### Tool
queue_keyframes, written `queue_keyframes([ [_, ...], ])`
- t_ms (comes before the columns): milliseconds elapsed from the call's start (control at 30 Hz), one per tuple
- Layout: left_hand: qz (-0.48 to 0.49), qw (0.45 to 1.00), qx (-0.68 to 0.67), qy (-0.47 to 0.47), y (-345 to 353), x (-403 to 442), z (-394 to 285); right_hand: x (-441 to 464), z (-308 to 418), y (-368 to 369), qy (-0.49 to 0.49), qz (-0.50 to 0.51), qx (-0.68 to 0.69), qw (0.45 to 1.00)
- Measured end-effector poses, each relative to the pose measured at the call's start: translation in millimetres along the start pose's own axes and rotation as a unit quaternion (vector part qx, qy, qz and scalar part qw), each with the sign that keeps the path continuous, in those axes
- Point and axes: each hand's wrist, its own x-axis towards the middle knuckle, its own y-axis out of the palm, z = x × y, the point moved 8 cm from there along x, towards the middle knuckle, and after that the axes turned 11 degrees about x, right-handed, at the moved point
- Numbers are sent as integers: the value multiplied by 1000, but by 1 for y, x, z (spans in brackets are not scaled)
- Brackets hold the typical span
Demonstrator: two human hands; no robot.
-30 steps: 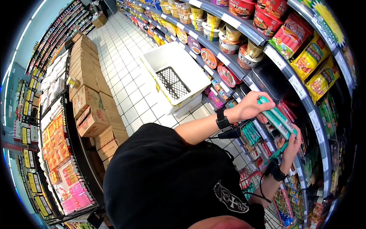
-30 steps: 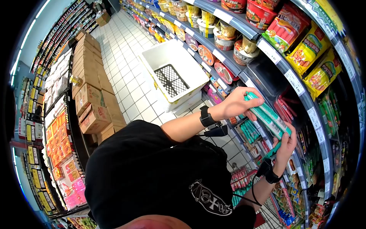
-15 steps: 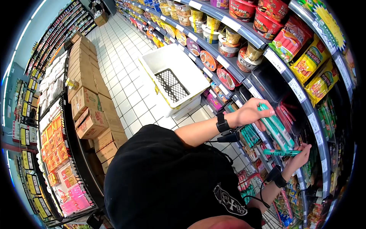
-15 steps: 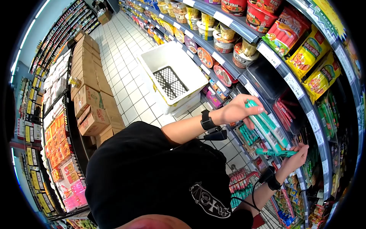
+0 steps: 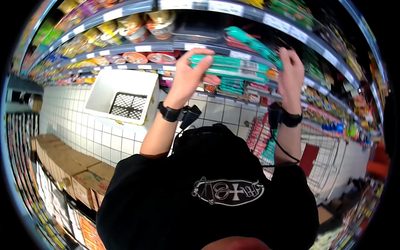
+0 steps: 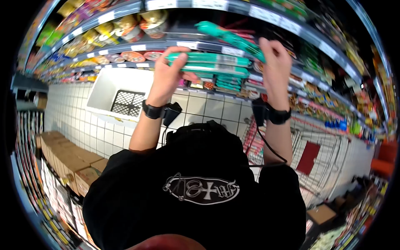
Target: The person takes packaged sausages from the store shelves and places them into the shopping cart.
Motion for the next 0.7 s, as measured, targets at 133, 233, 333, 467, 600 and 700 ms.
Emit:
queue_keyframes([
  [133,32,999,-30,15,14,-2,-10,-11,15,21,-42,19,-121,992],
  [233,28,998,-6,58,21,0,-18,-18,22,33,-48,41,-163,985],
  [333,46,998,-14,38,21,4,-11,-22,23,33,-57,69,-123,988],
  [467,54,998,21,29,27,3,-8,-31,22,40,-1,90,-100,991],
  [600,28,998,42,31,26,2,-9,-32,25,38,-21,78,-48,996],
  [700,35,999,7,41,27,4,-11,-33,31,25,-23,27,-45,998],
])
